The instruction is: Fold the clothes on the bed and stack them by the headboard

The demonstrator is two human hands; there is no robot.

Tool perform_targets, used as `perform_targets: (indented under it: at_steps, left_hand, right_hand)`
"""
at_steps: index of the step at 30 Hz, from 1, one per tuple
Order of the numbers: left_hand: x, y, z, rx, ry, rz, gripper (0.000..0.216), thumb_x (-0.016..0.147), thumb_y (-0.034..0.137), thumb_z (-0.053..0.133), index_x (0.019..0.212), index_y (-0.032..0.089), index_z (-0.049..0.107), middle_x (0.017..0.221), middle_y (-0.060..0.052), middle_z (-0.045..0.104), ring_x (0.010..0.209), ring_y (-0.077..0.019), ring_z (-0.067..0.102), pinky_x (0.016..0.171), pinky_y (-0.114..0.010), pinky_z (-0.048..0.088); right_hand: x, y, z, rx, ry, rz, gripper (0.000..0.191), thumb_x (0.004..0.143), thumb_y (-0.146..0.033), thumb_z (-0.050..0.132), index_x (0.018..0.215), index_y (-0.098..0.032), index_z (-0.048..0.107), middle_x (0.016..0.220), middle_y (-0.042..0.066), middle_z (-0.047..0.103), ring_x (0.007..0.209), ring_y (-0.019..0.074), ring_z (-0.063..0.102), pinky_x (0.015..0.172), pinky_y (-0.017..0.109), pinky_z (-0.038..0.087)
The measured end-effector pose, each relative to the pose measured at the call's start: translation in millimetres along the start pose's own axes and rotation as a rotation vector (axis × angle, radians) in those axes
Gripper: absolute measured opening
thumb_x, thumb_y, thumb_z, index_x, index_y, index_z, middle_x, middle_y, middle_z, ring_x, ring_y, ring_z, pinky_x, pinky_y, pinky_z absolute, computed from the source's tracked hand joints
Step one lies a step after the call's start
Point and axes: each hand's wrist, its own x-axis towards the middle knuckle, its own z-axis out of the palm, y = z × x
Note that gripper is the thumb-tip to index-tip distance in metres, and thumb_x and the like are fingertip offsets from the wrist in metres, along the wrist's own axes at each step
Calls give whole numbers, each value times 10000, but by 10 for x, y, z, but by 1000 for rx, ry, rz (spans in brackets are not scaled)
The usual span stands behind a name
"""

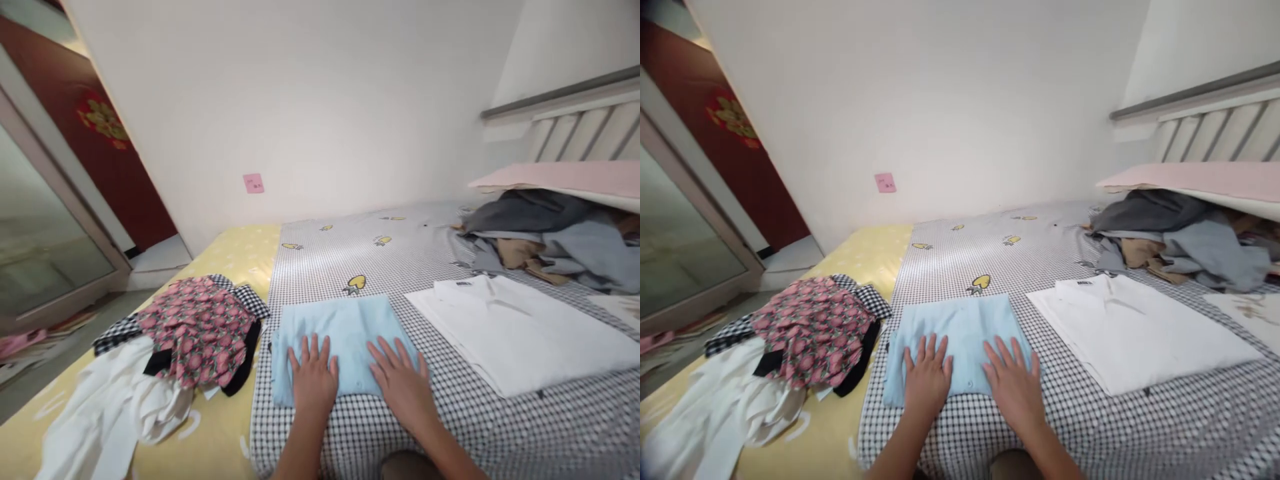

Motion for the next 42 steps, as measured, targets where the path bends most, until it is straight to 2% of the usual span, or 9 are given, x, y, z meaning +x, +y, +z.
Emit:
perform_targets:
  at_steps: [3, 7, 12, 22, 27, 33, 37, 39, 42]
  left_hand:
    - [-21, 17, -38, -52, -19, 3, 519, 1022, 460, 365, 1507, 313, 475, 1610, -71, 440, 1525, -338, 327, 1240, -691, 163]
    - [-61, 24, -81, -88, -33, -9, 528, 1028, 457, 339, 1507, 285, 480, 1610, -88, 439, 1529, -336, 319, 1244, -687, 164]
    - [-191, -76, -194, -125, -44, -22, 527, 1039, 460, 306, 1513, 294, 465, 1612, -67, 442, 1531, -293, 325, 1255, -662, 154]
    - [-784, -782, -324, 51, 45, -167, 521, 1041, 398, 325, 1536, 264, 417, 1631, -62, 397, 1523, -274, 341, 1248, -598, 219]
    - [-848, -778, -315, 45, 13, -193, 532, 1045, 408, 310, 1555, 272, 375, 1642, -44, 373, 1535, -262, 316, 1256, -605, 187]
    - [-851, -782, -269, -2, 20, -209, 578, 1032, 413, 341, 1581, 236, 312, 1634, -76, 393, 1539, -267, 307, 1260, -595, 189]
    - [-862, -802, -234, -15, 30, -201, 606, 1024, 428, 357, 1589, 220, 288, 1639, -82, 383, 1539, -271, 307, 1264, -595, 178]
    - [-861, -803, -229, -19, 24, -207, 616, 1023, 432, 352, 1589, 199, 285, 1641, -87, 378, 1538, -271, 310, 1265, -597, 176]
    - [-851, -801, -233, -22, 14, -214, 608, 1027, 427, 326, 1584, 185, 300, 1642, -94, 369, 1537, -275, 311, 1260, -608, 181]
  right_hand:
    - [-311, 224, 163, -42, 140, 7, 563, 1020, -542, 250, 1496, -399, 514, 1599, -33, 454, 1523, 347, 288, 1208, 659, 106]
    - [-380, 322, 240, -67, 205, -33, 556, 1007, -511, 267, 1464, -391, 558, 1582, -31, 479, 1504, 339, 326, 1202, 635, 160]
    - [-365, 254, 106, -117, 168, -31, 542, 1028, -476, 260, 1489, -378, 528, 1591, -29, 468, 1493, 330, 341, 1187, 622, 199]
    - [-385, 220, 15, -165, 89, -3, 520, 1053, -452, 266, 1527, -380, 468, 1629, -23, 414, 1512, 316, 297, 1199, 612, 179]
    - [-369, 242, 43, -164, 70, 13, 532, 1049, -457, 252, 1544, -391, 434, 1636, -16, 404, 1522, 305, 281, 1192, 618, 199]
    - [-323, 376, 18, -68, -44, 35, 591, 1006, -491, 298, 1574, -351, 382, 1650, 28, 375, 1517, 304, 302, 1167, 638, 261]
    - [-445, 150, -146, -62, 108, -38, 635, 957, -459, 424, 1575, -324, 374, 1653, 88, 353, 1511, 354, 298, 1153, 681, 241]
    - [-518, -104, -220, -90, 189, -153, 626, 938, -336, 470, 1560, -333, 397, 1662, 74, 337, 1524, 360, 267, 1176, 683, 182]
    - [-532, -530, -245, -101, 190, -284, 706, 894, -136, 475, 1557, -365, 400, 1664, 42, 344, 1535, 350, 249, 1196, 676, 131]
